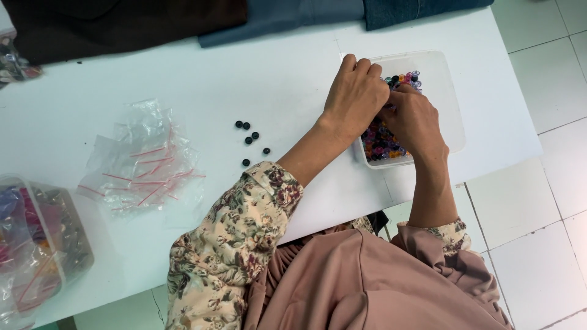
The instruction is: The person sorts black beads from a container and places them into a plastic bag.
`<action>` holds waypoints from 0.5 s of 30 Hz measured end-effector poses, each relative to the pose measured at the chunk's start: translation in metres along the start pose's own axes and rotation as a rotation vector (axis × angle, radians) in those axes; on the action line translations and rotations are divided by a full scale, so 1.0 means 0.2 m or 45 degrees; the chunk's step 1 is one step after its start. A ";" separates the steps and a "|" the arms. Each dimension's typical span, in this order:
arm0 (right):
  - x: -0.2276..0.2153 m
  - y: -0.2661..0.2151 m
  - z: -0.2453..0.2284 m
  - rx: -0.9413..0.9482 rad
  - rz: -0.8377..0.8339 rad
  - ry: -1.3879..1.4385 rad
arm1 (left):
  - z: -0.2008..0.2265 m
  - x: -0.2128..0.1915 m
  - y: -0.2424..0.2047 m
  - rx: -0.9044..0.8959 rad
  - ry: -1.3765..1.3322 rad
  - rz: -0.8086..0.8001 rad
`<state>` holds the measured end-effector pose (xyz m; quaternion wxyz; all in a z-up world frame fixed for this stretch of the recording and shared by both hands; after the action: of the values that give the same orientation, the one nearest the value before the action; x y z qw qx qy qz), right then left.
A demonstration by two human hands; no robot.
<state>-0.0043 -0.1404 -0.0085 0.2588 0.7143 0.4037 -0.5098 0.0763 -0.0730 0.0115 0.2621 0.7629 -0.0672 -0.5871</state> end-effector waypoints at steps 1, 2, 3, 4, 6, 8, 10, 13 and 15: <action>0.00 0.00 0.00 -0.008 -0.006 0.001 | -0.03 -0.06 -0.03 -0.008 0.004 -0.004; -0.01 0.00 0.00 -0.026 0.035 -0.016 | -0.07 -0.13 -0.06 -0.026 -0.077 0.061; -0.02 0.00 0.00 -0.048 0.071 -0.031 | -0.11 -0.20 -0.09 -0.048 -0.156 0.122; -0.02 0.00 0.00 -0.061 0.061 -0.029 | -0.15 -0.26 -0.14 -0.062 -0.150 0.115; -0.05 0.00 0.01 -0.017 0.149 0.006 | -0.25 -0.42 -0.25 -0.141 -0.369 0.290; -0.07 -0.01 -0.01 -0.042 0.141 0.024 | -0.36 -0.52 -0.39 -0.203 -0.425 0.220; -0.06 -0.02 -0.01 -0.073 0.125 0.040 | -0.45 -0.60 -0.54 -0.276 -0.480 0.151; -0.02 -0.01 0.03 -0.030 0.033 -0.115 | -0.58 -0.66 -0.79 -0.381 -0.566 0.023; -0.01 -0.01 0.04 0.023 0.001 -0.129 | -0.64 -0.68 -0.96 -0.499 -0.613 -0.022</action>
<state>-0.0110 -0.1469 -0.0093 0.2727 0.6901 0.3851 -0.5488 0.1148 0.1876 0.0582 0.3758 0.5373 -0.0064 -0.7550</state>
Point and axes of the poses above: each hand's wrist, its own y-axis towards the middle knuckle, its own x-axis out of the palm, z = x × y, the point moved 7 cm from there along y, towards the middle knuckle, and after that the axes turned 2 degrees about y, right-handed, at the moved point
